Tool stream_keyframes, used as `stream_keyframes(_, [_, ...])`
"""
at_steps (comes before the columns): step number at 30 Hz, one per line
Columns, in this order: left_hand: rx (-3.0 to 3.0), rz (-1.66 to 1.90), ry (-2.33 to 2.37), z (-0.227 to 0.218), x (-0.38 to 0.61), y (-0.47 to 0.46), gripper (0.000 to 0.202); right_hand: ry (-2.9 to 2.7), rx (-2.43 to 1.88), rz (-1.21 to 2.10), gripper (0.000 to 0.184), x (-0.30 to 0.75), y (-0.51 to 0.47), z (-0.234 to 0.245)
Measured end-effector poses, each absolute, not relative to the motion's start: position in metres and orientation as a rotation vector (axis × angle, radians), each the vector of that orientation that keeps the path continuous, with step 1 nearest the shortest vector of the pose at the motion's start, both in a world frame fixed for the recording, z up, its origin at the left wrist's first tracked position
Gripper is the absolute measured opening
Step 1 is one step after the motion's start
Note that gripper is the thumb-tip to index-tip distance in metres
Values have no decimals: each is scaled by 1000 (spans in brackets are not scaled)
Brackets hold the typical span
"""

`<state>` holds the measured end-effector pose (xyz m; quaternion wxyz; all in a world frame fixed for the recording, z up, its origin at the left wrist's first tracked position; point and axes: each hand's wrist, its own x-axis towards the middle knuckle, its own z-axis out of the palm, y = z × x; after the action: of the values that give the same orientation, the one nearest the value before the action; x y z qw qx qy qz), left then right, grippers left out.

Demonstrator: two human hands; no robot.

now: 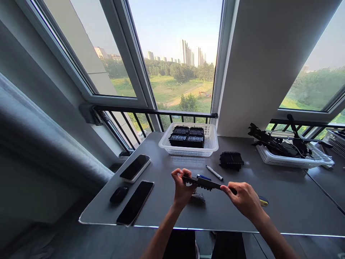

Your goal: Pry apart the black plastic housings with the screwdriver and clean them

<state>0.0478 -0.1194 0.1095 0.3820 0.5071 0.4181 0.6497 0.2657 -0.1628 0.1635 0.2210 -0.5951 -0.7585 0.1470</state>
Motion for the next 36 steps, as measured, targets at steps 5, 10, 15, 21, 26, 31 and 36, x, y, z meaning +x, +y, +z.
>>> stream_keyframes(5, [1317,1677,1061,108,55,-120,60,-2123,-1604,436,56,256,-162,161])
stream_keyframes(10, [1331,1672,1105,109,46,-120,60,-2116,-1637,507,59,260,-161,159])
stream_keyframes(15, [1401,1689,1083,110,48,-122,58,-2098,-1617,474,58,257,-161,160])
stream_keyframes(21, [1331,1652,1093,113,45,-122,61,-2104,-1617,540,56,264,-158,158])
stream_keyframes(26, [1352,1641,1106,110,44,-122,61,-2094,-1602,552,57,260,-156,157])
stream_keyframes(31, [1341,1645,1115,109,39,-122,58,-2110,-1586,597,57,263,-154,157])
stream_keyframes(36, [1434,1660,1131,109,37,-126,58,-1971,-1593,676,50,264,-153,156])
